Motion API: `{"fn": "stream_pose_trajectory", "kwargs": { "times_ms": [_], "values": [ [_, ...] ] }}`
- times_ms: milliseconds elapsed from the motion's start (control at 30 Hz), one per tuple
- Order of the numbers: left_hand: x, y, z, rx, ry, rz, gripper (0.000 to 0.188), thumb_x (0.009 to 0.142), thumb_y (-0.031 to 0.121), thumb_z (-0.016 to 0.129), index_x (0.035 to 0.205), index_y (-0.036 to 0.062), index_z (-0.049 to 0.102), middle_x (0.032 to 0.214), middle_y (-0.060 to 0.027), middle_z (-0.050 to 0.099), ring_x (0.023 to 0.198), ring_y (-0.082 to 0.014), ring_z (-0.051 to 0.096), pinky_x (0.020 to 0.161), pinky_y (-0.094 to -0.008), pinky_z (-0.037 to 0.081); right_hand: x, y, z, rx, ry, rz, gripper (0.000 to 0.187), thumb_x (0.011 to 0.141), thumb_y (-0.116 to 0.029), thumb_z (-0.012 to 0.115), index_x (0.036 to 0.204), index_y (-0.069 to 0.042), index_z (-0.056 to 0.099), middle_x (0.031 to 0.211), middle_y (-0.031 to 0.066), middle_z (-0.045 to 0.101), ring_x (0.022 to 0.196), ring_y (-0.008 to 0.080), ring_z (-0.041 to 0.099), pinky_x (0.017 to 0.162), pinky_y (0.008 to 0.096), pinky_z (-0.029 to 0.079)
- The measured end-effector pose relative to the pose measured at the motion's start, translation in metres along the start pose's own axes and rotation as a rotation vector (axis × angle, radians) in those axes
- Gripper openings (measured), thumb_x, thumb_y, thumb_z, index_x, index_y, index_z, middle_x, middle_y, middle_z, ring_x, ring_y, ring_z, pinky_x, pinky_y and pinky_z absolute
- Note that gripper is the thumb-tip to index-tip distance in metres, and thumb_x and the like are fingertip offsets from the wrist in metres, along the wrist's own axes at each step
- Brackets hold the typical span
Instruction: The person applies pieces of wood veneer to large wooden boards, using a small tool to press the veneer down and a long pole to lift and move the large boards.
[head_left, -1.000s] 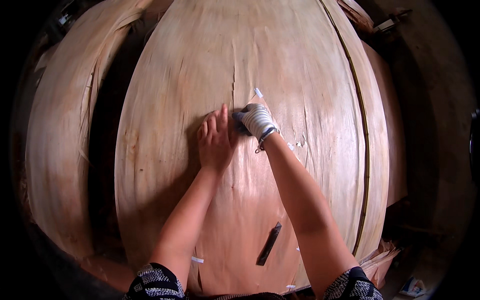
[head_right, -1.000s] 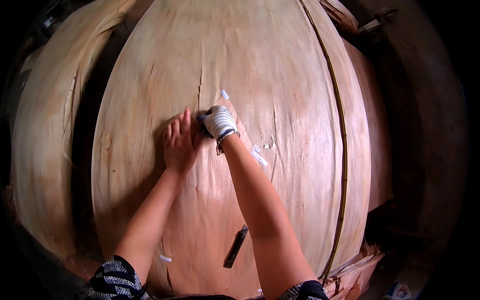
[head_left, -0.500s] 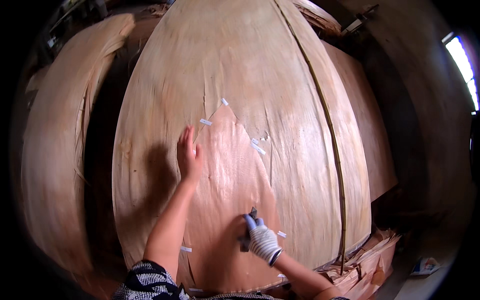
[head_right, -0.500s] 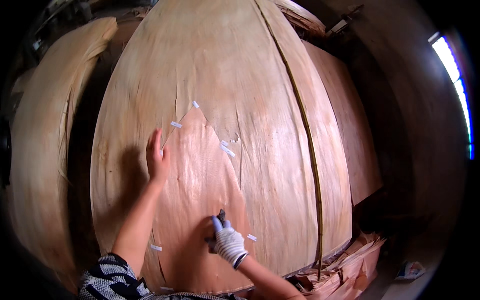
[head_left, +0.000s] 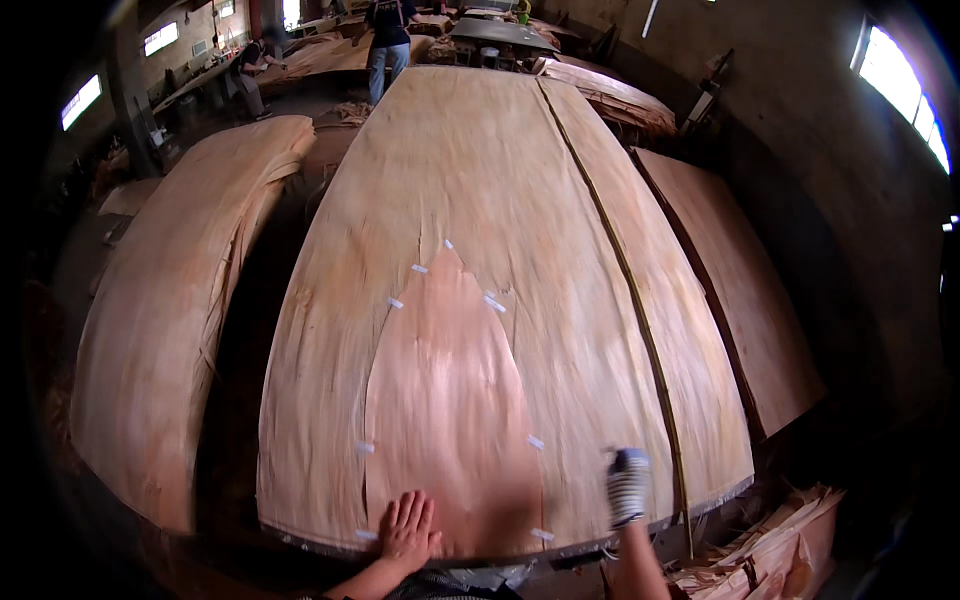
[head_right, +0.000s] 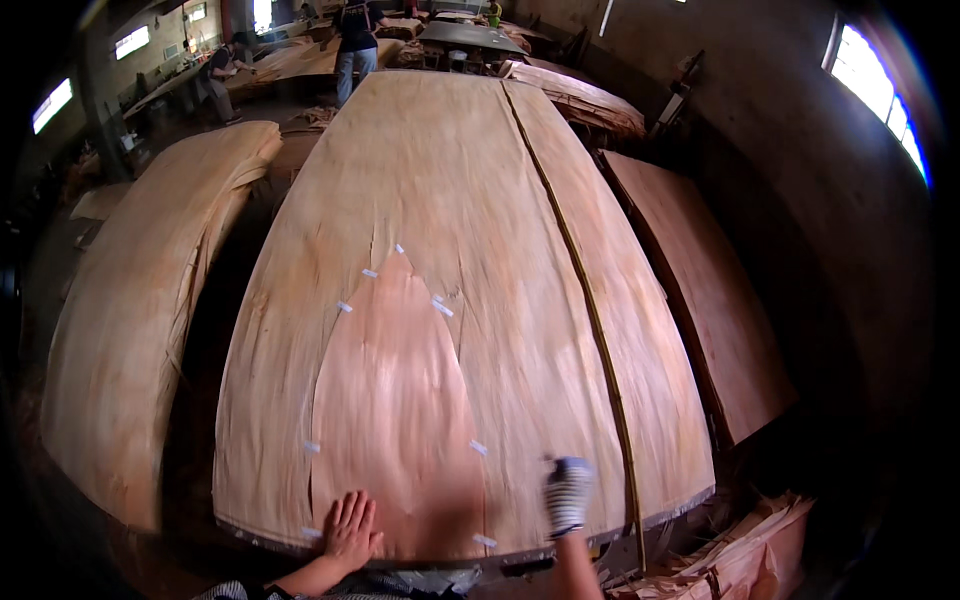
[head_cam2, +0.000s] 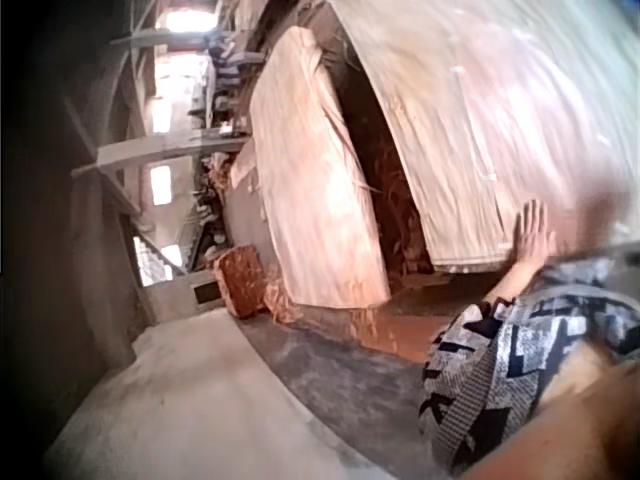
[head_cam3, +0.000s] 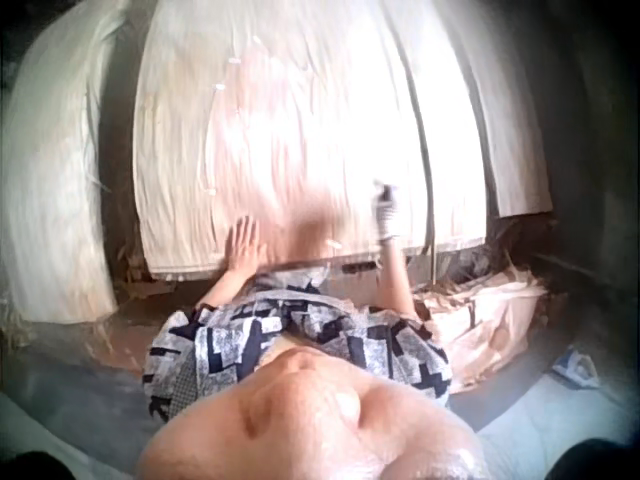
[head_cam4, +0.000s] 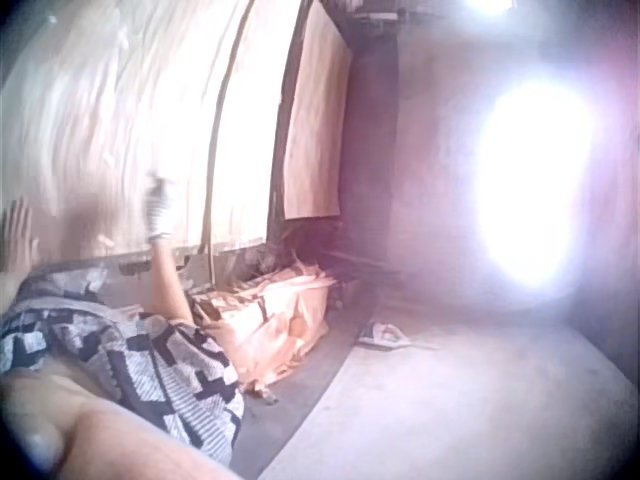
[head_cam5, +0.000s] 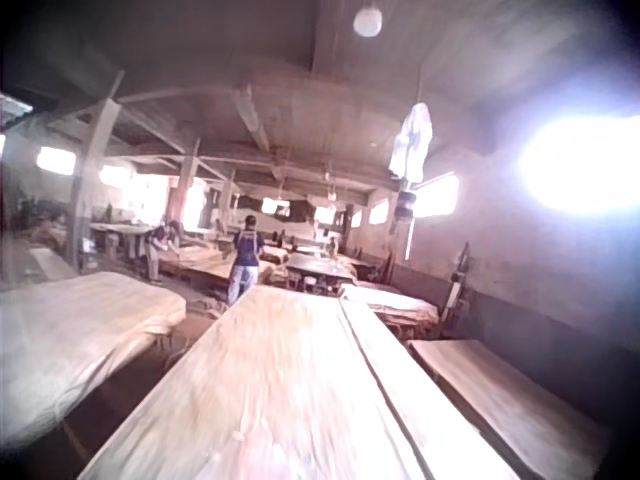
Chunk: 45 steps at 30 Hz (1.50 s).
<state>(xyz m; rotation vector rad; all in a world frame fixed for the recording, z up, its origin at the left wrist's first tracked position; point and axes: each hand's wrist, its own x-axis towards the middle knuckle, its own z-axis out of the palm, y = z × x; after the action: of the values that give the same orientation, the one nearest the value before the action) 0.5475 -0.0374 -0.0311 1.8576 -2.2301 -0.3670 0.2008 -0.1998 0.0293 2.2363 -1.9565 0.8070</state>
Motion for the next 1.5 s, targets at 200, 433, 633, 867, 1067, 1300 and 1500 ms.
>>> {"fn": "stream_pose_trajectory", "kwargs": {
  "times_ms": [200, 433, 633, 867, 1067, 1300, 1500],
  "values": [
    [0.005, 0.002, 0.013, 0.128, 0.057, 0.006, 0.067, 0.078, 0.033, 0.051, 0.133, 0.0002, 0.031, 0.141, -0.0182, 0.026, 0.132, -0.0334, 0.021, 0.108, -0.0469, 0.011, -0.098, 0.151, -0.09, -0.468, -0.117, 0.564, 0.016, 0.08, -0.01, 0.055, 0.095, -0.011, 0.061, 0.087, 0.0161, 0.058, 0.078, 0.0328, 0.058, 0.066, 0.04, 0.048],
    [-0.001, 0.001, 0.02, 0.215, 0.056, 0.009, 0.07, 0.081, 0.036, 0.05, 0.136, 0.0015, 0.025, 0.145, -0.0166, 0.016, 0.134, -0.0316, 0.014, 0.109, -0.0457, 0.011, -0.196, 0.152, -0.095, -0.203, -0.348, 0.612, 0.039, 0.081, -0.008, 0.052, 0.119, -0.014, 0.048, 0.09, 0.021, 0.058, 0.086, 0.0409, 0.059, 0.069, 0.0441, 0.049],
    [0.0, -0.003, 0.02, -0.017, 0.063, -0.091, 0.06, 0.076, 0.025, 0.057, 0.129, 0.0051, 0.036, 0.138, -0.0146, 0.026, 0.131, -0.0301, 0.02, 0.107, -0.0453, 0.017, -0.296, 0.054, -0.158, 1.496, -0.818, 1.148, 0.041, 0.086, -0.017, 0.055, 0.124, -0.007, 0.045, 0.082, 0.0146, 0.061, 0.068, 0.0266, 0.061, 0.062, 0.0383, 0.051],
    [-0.078, 0.032, -0.005, -0.169, 0.177, 0.07, 0.048, 0.074, 0.015, 0.06, 0.12, 0.0093, 0.047, 0.132, -0.0116, 0.037, 0.127, -0.0299, 0.029, 0.105, -0.0441, 0.023, -0.271, -0.139, -0.155, 1.232, -0.429, 0.865, 0.044, 0.082, -0.004, 0.056, 0.124, -0.011, 0.046, 0.055, -0.0055, 0.043, 0.04, 0.0046, 0.038, 0.035, 0.0196, 0.03],
    [-0.16, -0.038, -0.028, -0.187, 0.26, -0.139, 0.043, 0.074, 0.013, 0.06, 0.116, 0.0108, 0.052, 0.124, -0.0101, 0.049, 0.121, -0.0293, 0.039, 0.103, -0.045, 0.027, -0.329, -0.209, -0.157, 0.975, -0.518, 0.618, 0.044, 0.079, -0.003, 0.058, 0.122, -0.006, 0.05, 0.062, -0.0048, 0.048, 0.05, 0.0025, 0.042, 0.044, 0.0192, 0.036],
    [-0.125, -0.143, -0.104, -0.181, 0.864, -0.262, 0.038, 0.077, 0.004, 0.055, 0.115, 0.0093, 0.053, 0.125, -0.0144, 0.047, 0.114, -0.031, 0.045, 0.094, -0.0394, 0.038, -0.471, -0.19, -0.113, 0.982, -0.677, 0.743, 0.034, 0.074, -0.005, 0.067, 0.106, -0.002, 0.058, 0.086, 0.0087, 0.064, 0.077, 0.0138, 0.059, 0.068, 0.0265, 0.046],
    [-0.131, -0.23, -0.044, -0.192, 0.416, -0.607, 0.042, 0.083, 0.027, 0.054, 0.123, 0.0155, 0.05, 0.139, -0.0237, 0.027, 0.125, -0.0419, 0.029, 0.101, -0.0422, 0.031, -0.5, -0.196, -0.111, 0.702, -0.866, 0.484, 0.037, 0.074, -0.032, 0.066, 0.106, -0.013, 0.061, 0.081, 0.0192, 0.062, 0.073, 0.0341, 0.061, 0.063, 0.0368, 0.047]
  ]
}}
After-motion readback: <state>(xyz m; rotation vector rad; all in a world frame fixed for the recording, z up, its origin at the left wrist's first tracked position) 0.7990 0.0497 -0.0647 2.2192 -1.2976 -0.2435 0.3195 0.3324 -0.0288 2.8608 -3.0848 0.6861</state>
